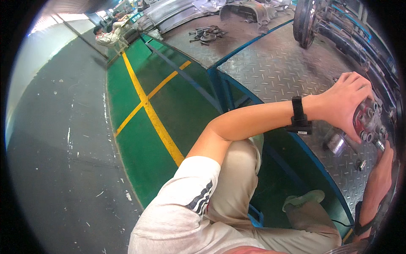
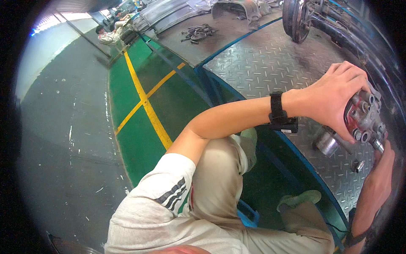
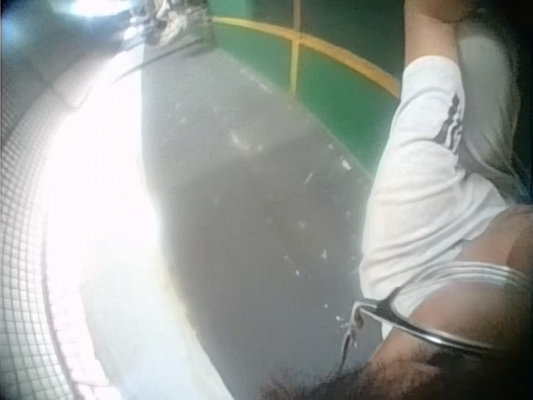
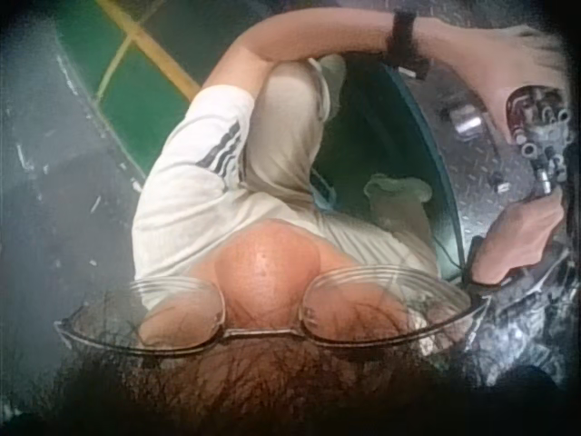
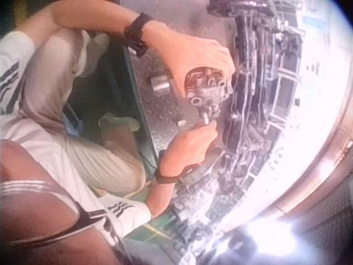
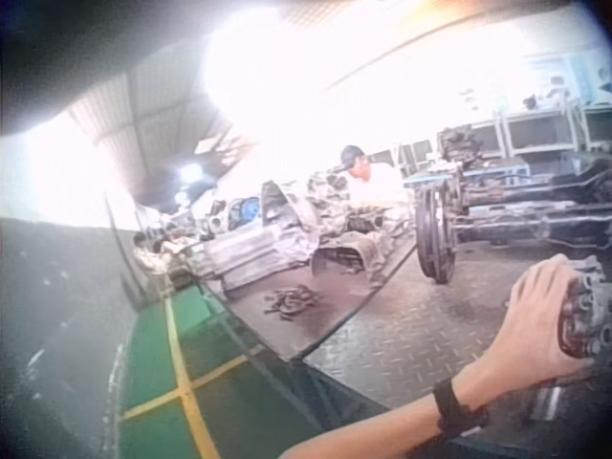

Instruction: The person inserts metal components into a housing and secures them with fasteners while working at a metal table.

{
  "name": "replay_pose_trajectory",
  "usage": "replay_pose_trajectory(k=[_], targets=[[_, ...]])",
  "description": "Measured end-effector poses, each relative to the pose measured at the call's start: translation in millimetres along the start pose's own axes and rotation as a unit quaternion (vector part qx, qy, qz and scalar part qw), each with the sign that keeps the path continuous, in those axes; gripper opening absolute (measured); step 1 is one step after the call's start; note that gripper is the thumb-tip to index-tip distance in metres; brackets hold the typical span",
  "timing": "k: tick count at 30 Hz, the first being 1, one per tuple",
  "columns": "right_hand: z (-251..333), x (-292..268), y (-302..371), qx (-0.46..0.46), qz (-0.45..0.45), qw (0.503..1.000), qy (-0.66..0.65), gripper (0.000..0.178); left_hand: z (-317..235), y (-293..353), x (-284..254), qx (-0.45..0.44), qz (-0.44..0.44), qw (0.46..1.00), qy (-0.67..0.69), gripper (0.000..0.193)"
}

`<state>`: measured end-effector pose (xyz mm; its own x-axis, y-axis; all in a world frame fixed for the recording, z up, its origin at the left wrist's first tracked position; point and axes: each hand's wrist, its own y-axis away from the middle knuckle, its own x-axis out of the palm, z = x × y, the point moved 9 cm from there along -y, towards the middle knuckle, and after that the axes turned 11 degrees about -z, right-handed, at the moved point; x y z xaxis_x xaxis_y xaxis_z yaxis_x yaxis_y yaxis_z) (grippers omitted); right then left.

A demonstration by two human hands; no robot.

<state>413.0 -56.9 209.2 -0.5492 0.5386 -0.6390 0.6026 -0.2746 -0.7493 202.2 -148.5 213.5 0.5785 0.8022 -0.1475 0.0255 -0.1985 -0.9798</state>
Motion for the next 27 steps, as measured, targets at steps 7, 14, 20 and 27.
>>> replay_pose_trajectory(k=[7, 14, 20, 27], targets=[[-11, -19, 8, -0.082, 0.009, 0.997, -0.014, 0.051, -2, -11, 19, 0.018, 0.018, 1.0, -0.015, 0.103], [41, -43, -40, -0.158, 0.035, 0.987, 0.02, 0.032, 7, -9, 1, -0.005, 0.024, 1.0, -0.019, 0.097], [32, -28, -18, -0.197, 0.016, 0.979, 0.044, 0.051, 0, -8, 5, 0.016, 0.031, 0.998, -0.049, 0.102], [-1, -4, -17, -0.142, 0.094, 0.982, 0.083, 0.044, 6, 0, 19, -0.012, -0.009, 1.0, 0.017, 0.095]])
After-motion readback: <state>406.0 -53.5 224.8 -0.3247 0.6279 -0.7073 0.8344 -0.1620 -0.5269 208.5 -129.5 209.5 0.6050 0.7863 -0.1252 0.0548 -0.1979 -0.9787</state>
